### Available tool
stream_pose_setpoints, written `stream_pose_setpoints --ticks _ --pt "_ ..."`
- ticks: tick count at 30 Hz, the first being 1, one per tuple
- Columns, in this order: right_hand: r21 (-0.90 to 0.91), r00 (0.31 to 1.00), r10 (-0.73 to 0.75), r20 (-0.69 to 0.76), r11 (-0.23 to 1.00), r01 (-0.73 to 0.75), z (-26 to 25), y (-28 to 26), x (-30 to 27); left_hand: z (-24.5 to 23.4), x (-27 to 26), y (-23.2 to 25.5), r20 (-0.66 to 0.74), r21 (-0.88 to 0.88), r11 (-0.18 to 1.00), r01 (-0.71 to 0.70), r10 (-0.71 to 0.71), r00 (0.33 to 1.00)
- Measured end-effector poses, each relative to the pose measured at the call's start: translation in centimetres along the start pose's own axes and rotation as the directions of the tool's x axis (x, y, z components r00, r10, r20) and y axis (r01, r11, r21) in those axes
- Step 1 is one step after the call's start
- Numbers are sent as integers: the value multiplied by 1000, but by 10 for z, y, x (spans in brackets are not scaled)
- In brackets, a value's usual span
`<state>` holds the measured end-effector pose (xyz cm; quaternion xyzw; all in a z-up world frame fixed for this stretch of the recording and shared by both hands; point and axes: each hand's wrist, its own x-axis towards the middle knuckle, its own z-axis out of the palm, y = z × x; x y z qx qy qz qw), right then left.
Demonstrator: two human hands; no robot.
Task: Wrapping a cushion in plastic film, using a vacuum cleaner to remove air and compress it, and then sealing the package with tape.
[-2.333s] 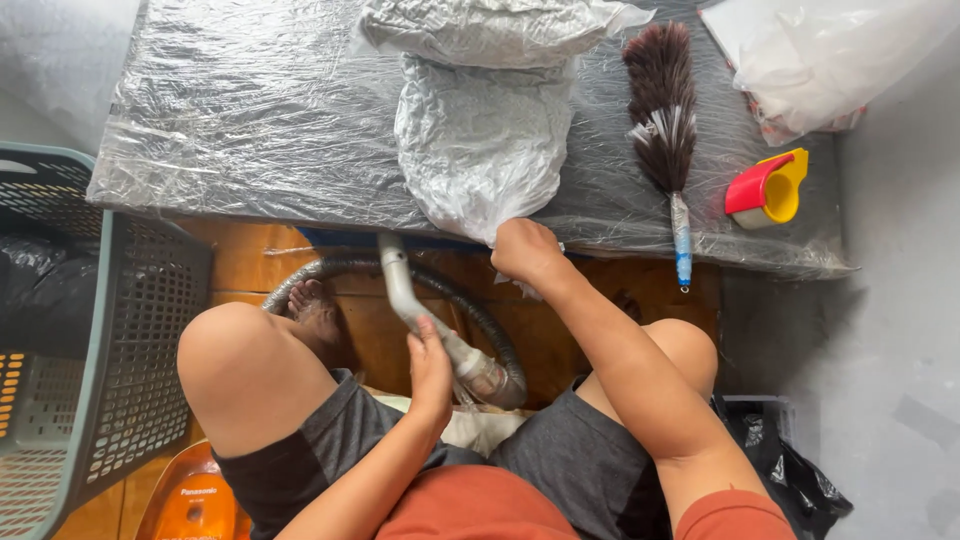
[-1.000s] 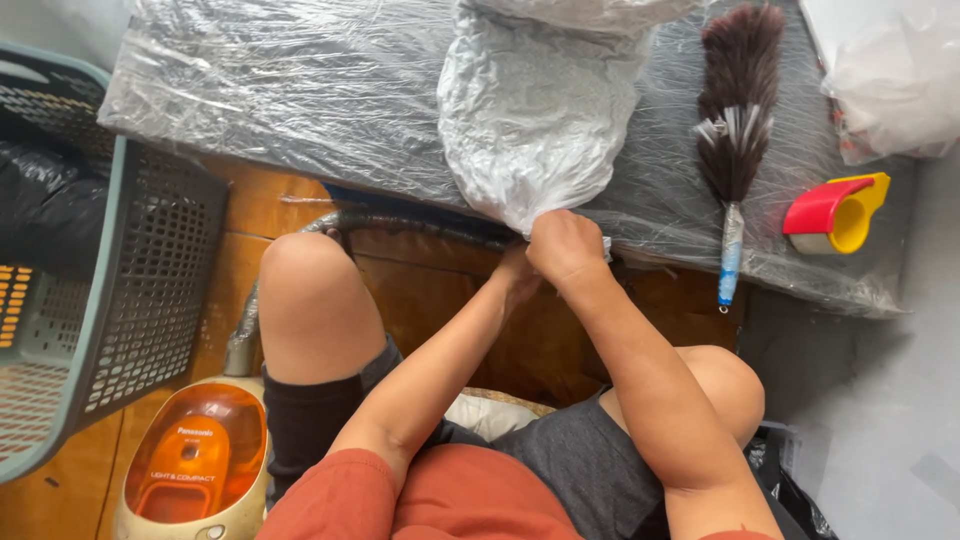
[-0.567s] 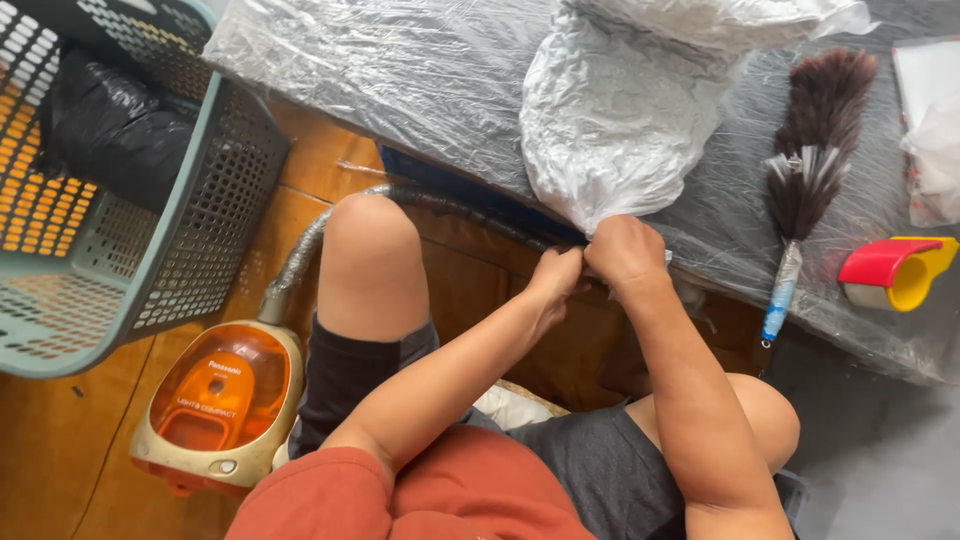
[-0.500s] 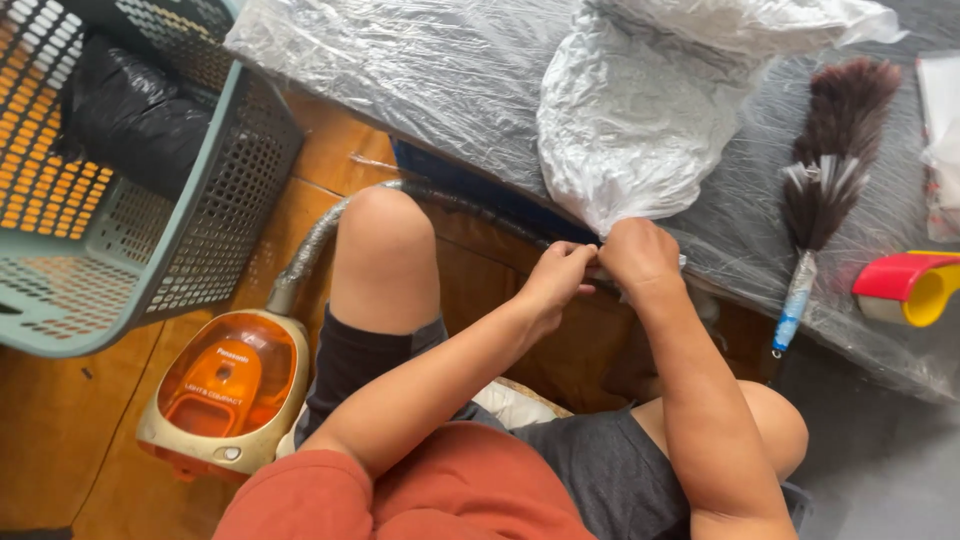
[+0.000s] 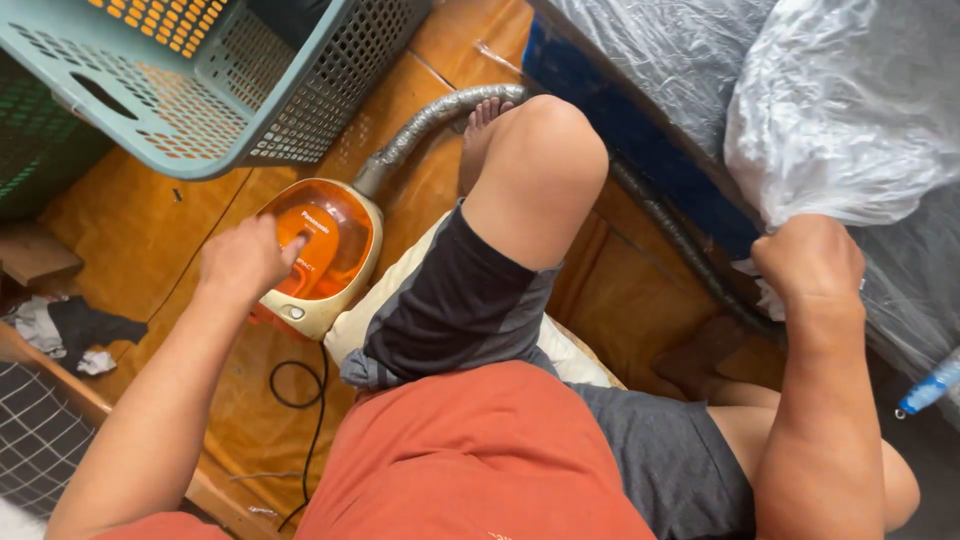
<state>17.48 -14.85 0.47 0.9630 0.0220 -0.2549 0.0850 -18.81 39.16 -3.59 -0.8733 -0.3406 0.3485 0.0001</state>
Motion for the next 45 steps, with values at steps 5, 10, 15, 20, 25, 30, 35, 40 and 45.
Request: stream_pose_setpoints --ticks 5,10,15,20,25,30,35,40,45 --pt "-13 1000 -4 -28 1000 3 4 1 -1 86 -20 -43 409 -19 965 261 -230 883" --pt "74 998 47 -29 996 -45 -3 -6 -12 147 -24 -50 275 -199 960 199 -140 951" --pt "58 999 51 -16 997 -50 1 -7 -8 160 -21 -58 130 -214 964 158 -132 983" --pt "93 999 37 -40 995 -33 5 -8 -9 147 -19 -54 176 -156 973 172 -144 974" --pt "146 998 58 -19 988 -54 4 -13 -10 169 8 -60 132 -75 987 142 -131 983" --pt "216 1000 26 15 976 -28 1 -18 -15 40 20 22 266 -228 971 76 -13 964" --pt "240 998 10 64 970 -25 -3 -19 -13 -162 -52 156 -609 -489 673 -556 193 769" --pt "341 989 -46 -143 935 93 3 -7 -21 -243 -78 320 -836 -403 115 -908 359 416" --pt "484 977 -93 -194 857 178 -18 13 -29 -246 -57 452 -114 -940 189 -283 609 785"
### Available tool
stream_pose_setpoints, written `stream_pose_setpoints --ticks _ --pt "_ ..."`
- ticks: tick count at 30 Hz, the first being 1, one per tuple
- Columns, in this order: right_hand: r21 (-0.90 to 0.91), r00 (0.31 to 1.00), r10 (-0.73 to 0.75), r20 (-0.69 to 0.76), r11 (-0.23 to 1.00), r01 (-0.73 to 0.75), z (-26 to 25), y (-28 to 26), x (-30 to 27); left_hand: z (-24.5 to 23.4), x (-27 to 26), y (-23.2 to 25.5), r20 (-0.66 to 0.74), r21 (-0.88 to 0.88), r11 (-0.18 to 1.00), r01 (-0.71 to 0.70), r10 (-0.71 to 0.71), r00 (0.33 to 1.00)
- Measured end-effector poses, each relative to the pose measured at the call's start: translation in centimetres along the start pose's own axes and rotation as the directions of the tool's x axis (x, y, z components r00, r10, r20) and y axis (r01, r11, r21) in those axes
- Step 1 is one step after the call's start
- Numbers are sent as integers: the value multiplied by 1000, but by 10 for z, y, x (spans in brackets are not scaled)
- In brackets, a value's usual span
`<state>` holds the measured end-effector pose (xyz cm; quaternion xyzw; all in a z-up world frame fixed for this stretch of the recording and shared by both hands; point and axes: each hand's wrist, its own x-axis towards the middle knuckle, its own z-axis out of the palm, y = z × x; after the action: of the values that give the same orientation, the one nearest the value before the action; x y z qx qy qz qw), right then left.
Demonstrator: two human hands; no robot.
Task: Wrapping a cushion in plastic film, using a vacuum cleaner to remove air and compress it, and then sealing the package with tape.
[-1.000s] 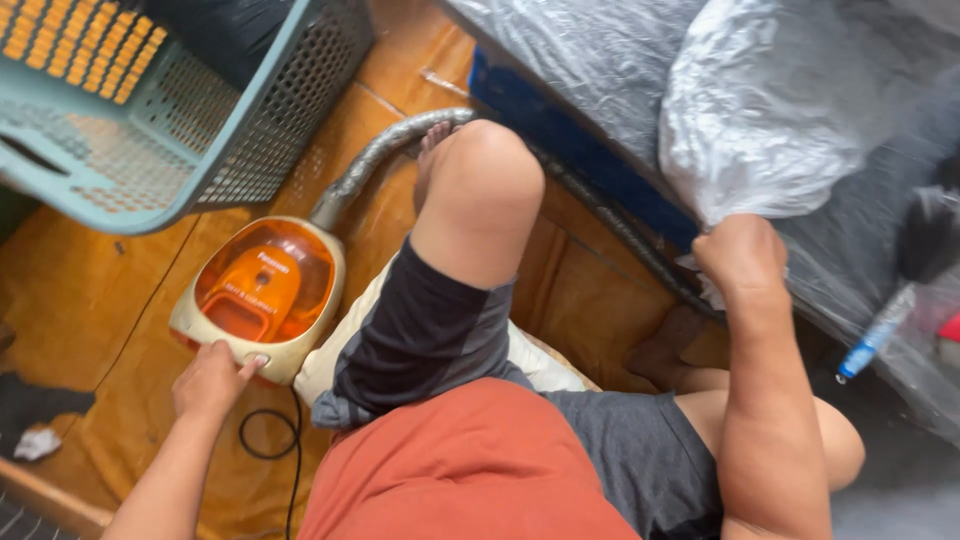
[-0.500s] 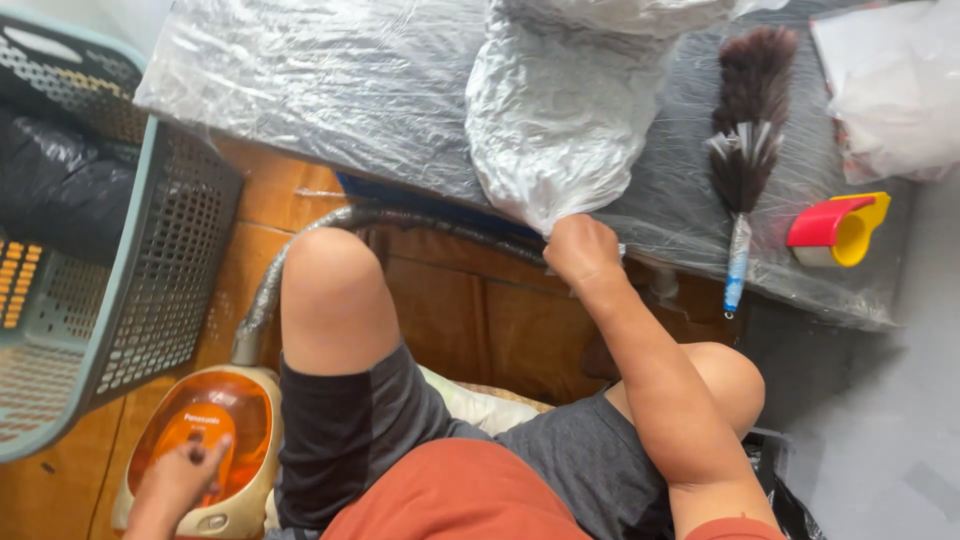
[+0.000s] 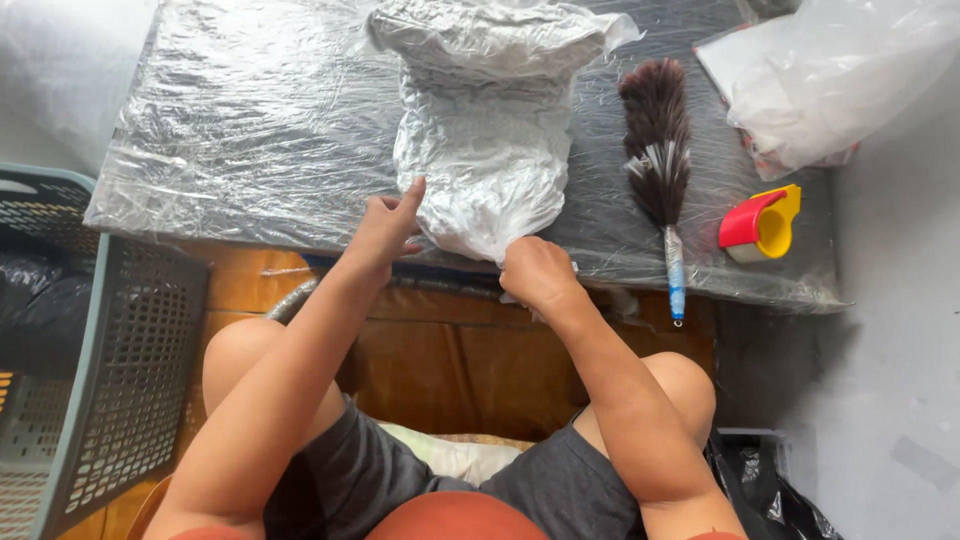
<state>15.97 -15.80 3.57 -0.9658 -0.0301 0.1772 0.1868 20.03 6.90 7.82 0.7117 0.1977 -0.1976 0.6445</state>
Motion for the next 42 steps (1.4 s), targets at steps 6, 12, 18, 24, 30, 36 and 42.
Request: stream_pose_setpoints --ticks 6,12,18,24,30,36,42 --pt "37 999 28 -42 999 -26 -21 8 -3 38 -18 48 100 -519 855 8 51 994" --pt "-31 1000 10 20 999 -9 -14 13 -1 55 40 8 -99 -614 789 -18 -54 994" --pt "-28 994 96 -56 995 -98 -44 0 -16 59 34 3 -333 -358 877 -320 200 922" --pt "119 961 105 -254 990 -77 -24 -14 -22 66 -62 41 -218 80 528 -845 837 502" --pt "381 962 272 3 889 -252 -51 -45 -15 57 -14 39 86 -45 258 -965 963 254" --pt "439 905 362 223 791 -425 -97 -72 -24 34 78 5 -224 -342 900 -270 201 954" --pt "320 881 339 330 838 -442 -93 -61 -38 57 73 22 177 -675 727 -124 323 930"
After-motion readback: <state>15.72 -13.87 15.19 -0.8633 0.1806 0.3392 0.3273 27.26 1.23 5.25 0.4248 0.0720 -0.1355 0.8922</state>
